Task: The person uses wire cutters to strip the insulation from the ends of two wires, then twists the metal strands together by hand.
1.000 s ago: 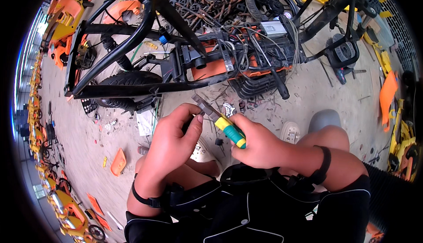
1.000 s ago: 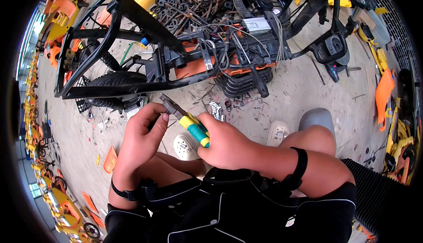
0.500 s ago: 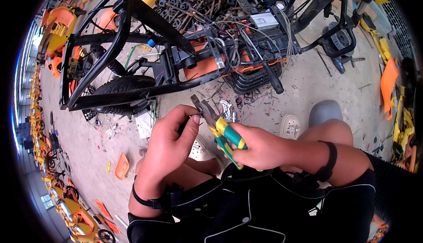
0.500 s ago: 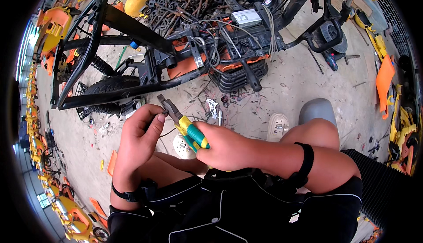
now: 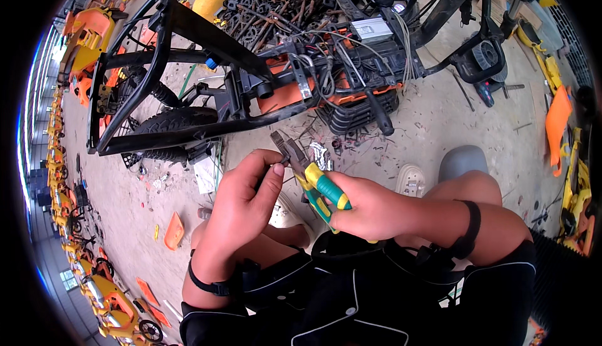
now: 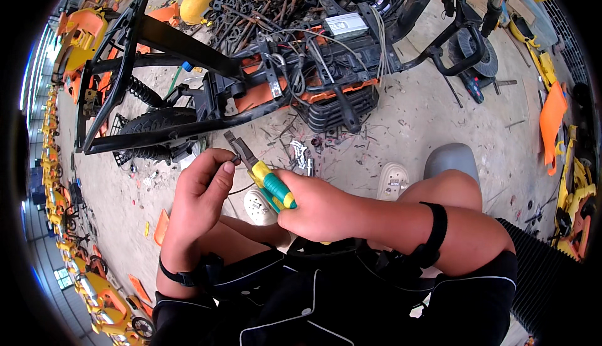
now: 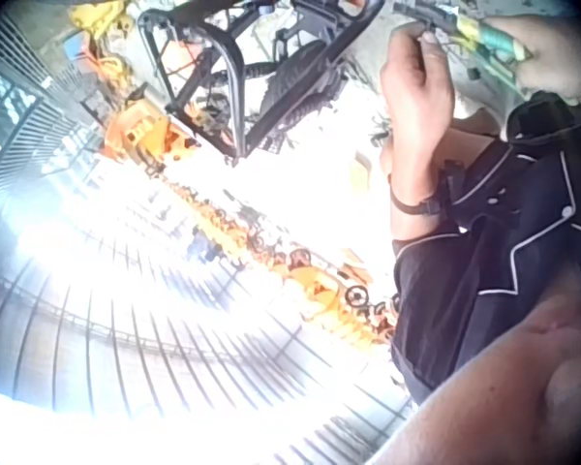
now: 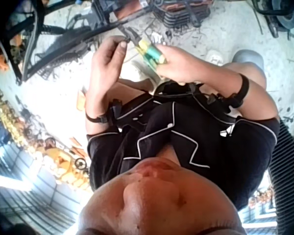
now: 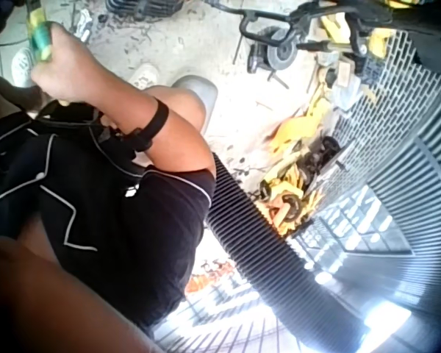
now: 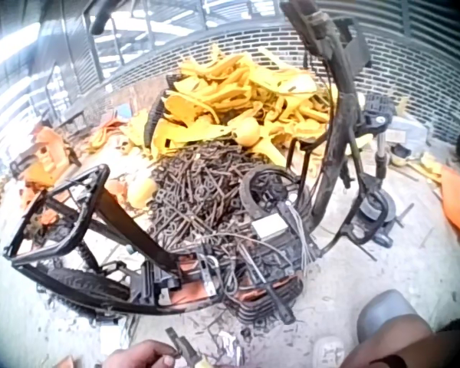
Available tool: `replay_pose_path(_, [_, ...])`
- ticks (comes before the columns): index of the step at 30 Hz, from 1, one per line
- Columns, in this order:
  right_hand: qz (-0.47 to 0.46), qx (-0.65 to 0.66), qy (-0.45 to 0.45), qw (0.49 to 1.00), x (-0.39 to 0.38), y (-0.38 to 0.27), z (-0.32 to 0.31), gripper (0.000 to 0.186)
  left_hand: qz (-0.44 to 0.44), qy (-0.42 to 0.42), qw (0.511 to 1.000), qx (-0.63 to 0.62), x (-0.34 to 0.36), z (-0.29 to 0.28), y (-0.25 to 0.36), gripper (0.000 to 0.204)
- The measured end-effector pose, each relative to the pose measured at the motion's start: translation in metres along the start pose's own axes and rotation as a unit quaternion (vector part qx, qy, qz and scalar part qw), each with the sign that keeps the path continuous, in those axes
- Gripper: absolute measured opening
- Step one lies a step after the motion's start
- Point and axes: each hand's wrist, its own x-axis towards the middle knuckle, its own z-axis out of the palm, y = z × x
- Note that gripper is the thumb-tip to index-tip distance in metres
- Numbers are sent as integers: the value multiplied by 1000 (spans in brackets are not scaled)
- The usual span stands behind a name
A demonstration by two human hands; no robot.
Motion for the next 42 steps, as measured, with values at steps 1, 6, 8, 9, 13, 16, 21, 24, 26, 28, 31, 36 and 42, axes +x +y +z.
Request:
replay_pose_path(1, [-13,-6,4,1000,-1,2,-1,65,2,3,1000,1,0,2,1,15])
replay_pose_path(6, [3,-16,0,1000,-14,-4,-12,67,2,4,1000,15,5,13,7,15])
replay_pose_path(8, [-11,-29,11,999,-17,2,-13,68,8,1,1000,14,9,18,8,14])
replay_pose_path(9, [-17,-35,17,999,-20,2,-13,69,9,-4,1000,16,10,20,7,14])
replay_pose_path(13, [68,-19,13,997,-29,-7,-18,65,16,-19,999,33,15,28,7,14])
replay_pose_path(16, [24,-21,48,998,-32,7,-16,58,27,-19,999,38,16,32,9,13])
replay_pose_path(21, [-49,-13,94,994,-31,21,-9,42,44,-58,997,5,10,36,21,11])
replay_pose_path(24, [19,35,70,997,-25,20,-9,30,86,-110,990,-12,3,35,25,10])
replay_pose_path(26, [48,80,52,994,-23,18,-10,28,96,-119,988,10,2,35,26,10])
replay_pose_path(28, [66,104,60,991,-22,13,-9,24,103,-139,984,41,2,35,25,10])
replay_pose_path(31, [76,77,113,988,-20,5,-3,18,103,-167,976,98,3,31,21,13])
replay_pose_path(36, [66,136,196,969,-13,18,-13,24,76,-148,980,106,0,21,25,18])
replay_pose_path(42, [36,102,211,971,-14,12,-26,30,39,-98,991,83,0,13,20,20])
